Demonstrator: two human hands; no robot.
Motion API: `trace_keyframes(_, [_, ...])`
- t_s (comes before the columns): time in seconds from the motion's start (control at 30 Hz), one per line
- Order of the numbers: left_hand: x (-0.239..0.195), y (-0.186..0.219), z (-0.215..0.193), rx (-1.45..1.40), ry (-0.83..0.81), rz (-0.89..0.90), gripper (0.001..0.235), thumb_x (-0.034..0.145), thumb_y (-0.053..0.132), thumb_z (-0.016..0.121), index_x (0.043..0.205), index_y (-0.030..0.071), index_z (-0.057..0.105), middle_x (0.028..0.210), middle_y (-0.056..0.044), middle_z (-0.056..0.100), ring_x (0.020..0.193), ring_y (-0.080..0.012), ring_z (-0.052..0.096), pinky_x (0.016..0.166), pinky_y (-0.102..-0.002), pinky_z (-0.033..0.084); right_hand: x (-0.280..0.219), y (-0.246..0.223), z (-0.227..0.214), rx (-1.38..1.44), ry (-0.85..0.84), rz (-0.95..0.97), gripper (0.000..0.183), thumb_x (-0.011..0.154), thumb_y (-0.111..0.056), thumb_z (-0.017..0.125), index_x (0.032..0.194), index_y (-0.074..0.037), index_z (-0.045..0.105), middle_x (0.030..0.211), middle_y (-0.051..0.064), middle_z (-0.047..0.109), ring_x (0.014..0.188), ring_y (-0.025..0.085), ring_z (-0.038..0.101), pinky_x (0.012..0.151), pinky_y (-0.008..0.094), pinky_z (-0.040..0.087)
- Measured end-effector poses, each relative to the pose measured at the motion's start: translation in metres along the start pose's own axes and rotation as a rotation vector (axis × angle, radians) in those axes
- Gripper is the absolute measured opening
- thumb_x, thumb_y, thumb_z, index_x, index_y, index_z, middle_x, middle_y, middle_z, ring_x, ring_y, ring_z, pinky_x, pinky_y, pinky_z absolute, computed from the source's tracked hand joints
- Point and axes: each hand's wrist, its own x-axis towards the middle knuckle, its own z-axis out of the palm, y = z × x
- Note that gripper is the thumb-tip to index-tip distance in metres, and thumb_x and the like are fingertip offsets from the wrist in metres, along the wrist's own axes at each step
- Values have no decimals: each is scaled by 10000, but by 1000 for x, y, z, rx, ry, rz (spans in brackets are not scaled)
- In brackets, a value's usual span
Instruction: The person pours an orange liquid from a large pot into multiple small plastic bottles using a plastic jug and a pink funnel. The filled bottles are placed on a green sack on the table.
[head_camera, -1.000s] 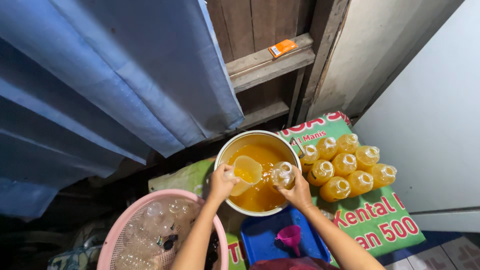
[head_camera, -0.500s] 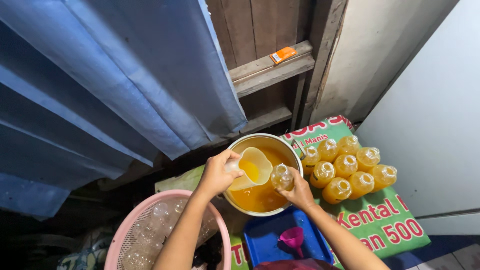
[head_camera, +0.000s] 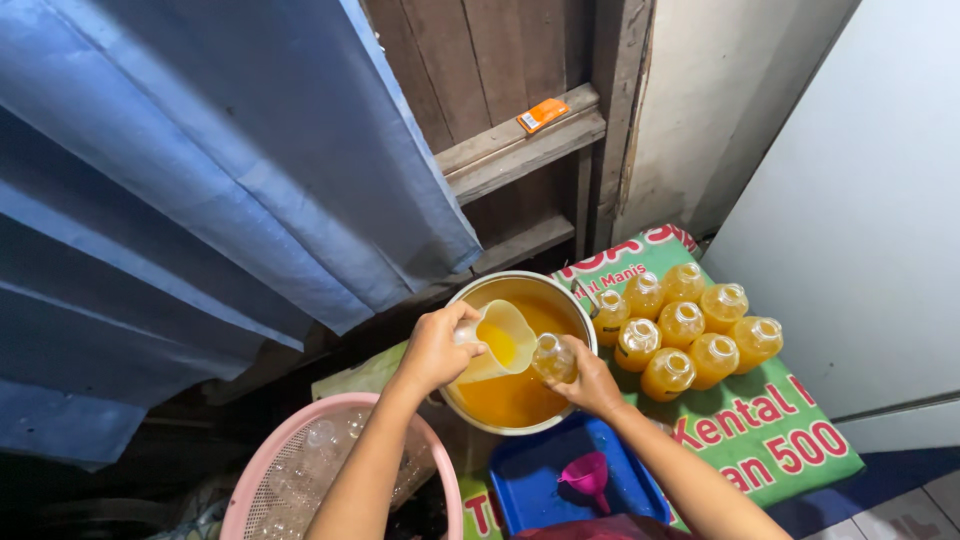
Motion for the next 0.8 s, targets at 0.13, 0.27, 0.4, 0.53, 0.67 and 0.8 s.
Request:
trace_keyframes(0.13, [4, -4, 9, 16, 32, 114, 454, 674, 87, 868, 1090, 30, 695, 1043, -199, 749, 974, -335, 743, 843, -376, 565, -2, -1, -2, 20, -19, 6, 794, 670, -225, 896, 1350, -55, 524, 1240, 202, 674, 1137, 364, 678, 936, 407, 556])
trace_keyframes(0.27, [7, -3, 13, 33, 16, 87, 455, 680, 95, 863, 1096, 30, 691, 1047, -201, 746, 982, -343, 741, 849, -381, 568, -2, -2, -3, 30, -15, 23, 806, 664, -218, 895, 1357, -47, 519, 1248, 203, 670, 1153, 358, 673, 951, 404, 550])
trace_keyframes(0.4, [10, 1, 15, 54, 12, 79, 456, 678, 95, 863, 1096, 31, 692, 1052, -205, 746, 1001, -345, 737, 853, -386, 567, -2, 1, -2, 43, -18, 18, 813, 666, -221, 895, 1362, -44, 515, 1261, 202, 665, 1167, 357, 667, 963, 403, 545])
trace_keyframes(0.53, [13, 5, 15, 75, 5, 102, 438, 678, 93, 860, 1080, 33, 697, 1041, -206, 746, 992, -349, 737, 853, -392, 569, -2, 5, 0, 1, 4, -43, 834, 666, -241, 907, 1366, -35, 503, 1290, 219, 643, 1175, 376, 648, 967, 409, 540])
trace_keyframes(0.67, [13, 10, 15, 93, 4, 104, 419, 676, 95, 858, 1060, 35, 704, 1011, -207, 748, 967, -358, 736, 842, -400, 569, -2, 8, 1, 10, -18, -18, 847, 674, -262, 905, 1379, -37, 494, 1294, 214, 642, 1177, 367, 652, 974, 405, 538])
trace_keyframes(0.8, [14, 15, 15, 132, 8, 126, 406, 668, 94, 859, 1043, 38, 715, 980, -209, 747, 949, -368, 732, 833, -409, 568, -2, 8, 1, 3, -23, -4, 843, 678, -273, 902, 1378, -37, 496, 1290, 211, 646, 1176, 364, 656, 978, 403, 538])
